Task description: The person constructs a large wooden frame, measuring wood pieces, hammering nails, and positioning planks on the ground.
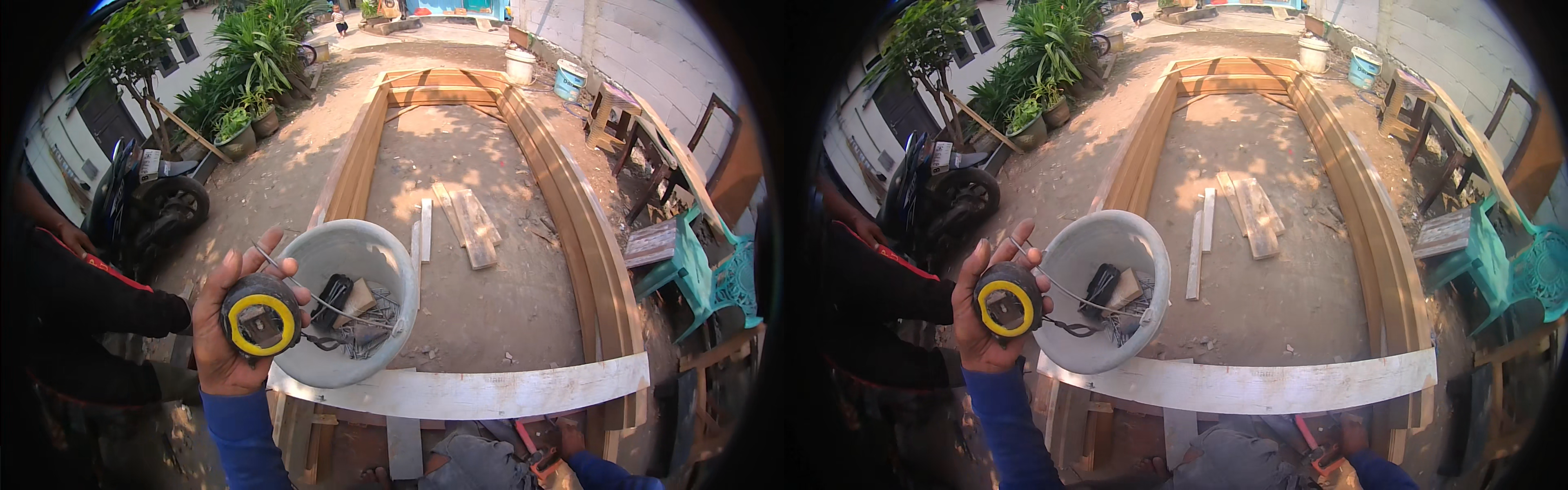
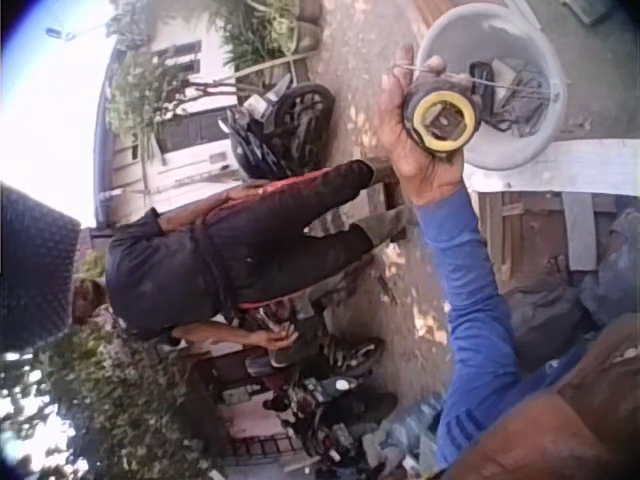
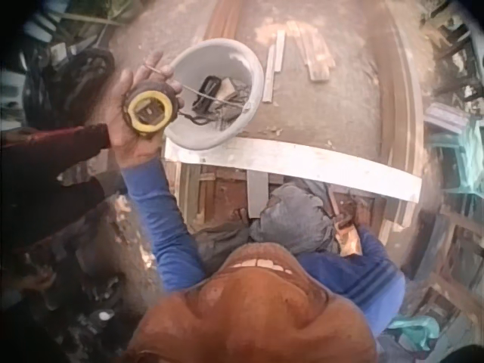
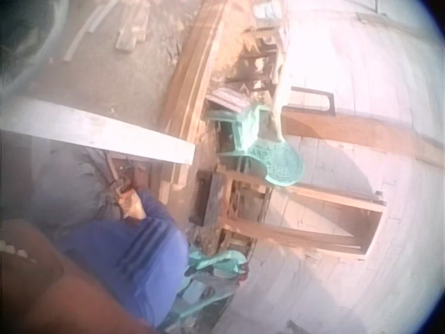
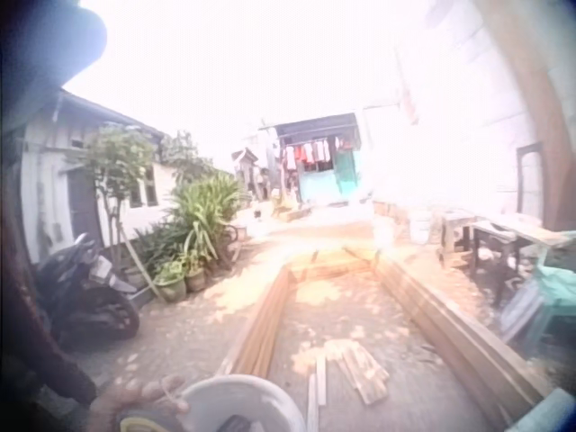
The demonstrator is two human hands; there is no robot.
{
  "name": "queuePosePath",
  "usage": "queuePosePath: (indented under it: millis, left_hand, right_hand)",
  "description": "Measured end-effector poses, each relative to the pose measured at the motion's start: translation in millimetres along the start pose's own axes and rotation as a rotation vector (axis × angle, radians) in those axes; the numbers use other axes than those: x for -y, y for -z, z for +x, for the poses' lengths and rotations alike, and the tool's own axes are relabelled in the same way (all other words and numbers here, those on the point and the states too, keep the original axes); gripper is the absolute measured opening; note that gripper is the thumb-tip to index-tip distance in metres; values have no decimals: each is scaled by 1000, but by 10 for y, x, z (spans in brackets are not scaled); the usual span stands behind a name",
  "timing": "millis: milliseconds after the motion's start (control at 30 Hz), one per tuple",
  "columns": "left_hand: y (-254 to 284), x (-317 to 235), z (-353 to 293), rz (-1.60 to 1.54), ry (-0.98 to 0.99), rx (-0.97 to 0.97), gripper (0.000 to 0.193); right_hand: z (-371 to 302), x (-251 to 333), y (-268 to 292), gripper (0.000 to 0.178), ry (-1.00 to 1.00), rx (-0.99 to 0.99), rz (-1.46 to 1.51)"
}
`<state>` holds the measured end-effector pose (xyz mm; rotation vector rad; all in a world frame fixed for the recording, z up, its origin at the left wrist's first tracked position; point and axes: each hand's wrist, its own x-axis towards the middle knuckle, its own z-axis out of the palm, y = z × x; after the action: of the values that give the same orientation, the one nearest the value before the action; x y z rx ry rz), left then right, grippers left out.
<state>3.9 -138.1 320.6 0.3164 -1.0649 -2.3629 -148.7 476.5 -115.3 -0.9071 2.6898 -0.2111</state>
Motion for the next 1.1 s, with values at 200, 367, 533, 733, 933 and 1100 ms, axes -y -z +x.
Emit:
queuePosePath:
  millis: [200,367,533,733,933,1100]
  left_hand:
    - [253,-99,-34,0,1,64,61]
    - [405,59,148,111,-51,72,62]
    - [418,94,167,61,-48,118,60]
    - [421,85,403,88,-130,238,59]
    - [613,-233,603,186,-10,444,57]
    - [559,-60,313,216,80,453,62]
  right_hand:
    - [-144,182,65,45,-444,-41,58]
    - [-621,402,-195,39,-601,-264,266]
    - [-1093,872,-270,20,-652,-371,324]
    - [-1667,1243,238,14,-945,-303,639]
    - [-1818,1127,374,24,-963,-310,648]
    - [-1867,789,243,21,-1019,-311,586]
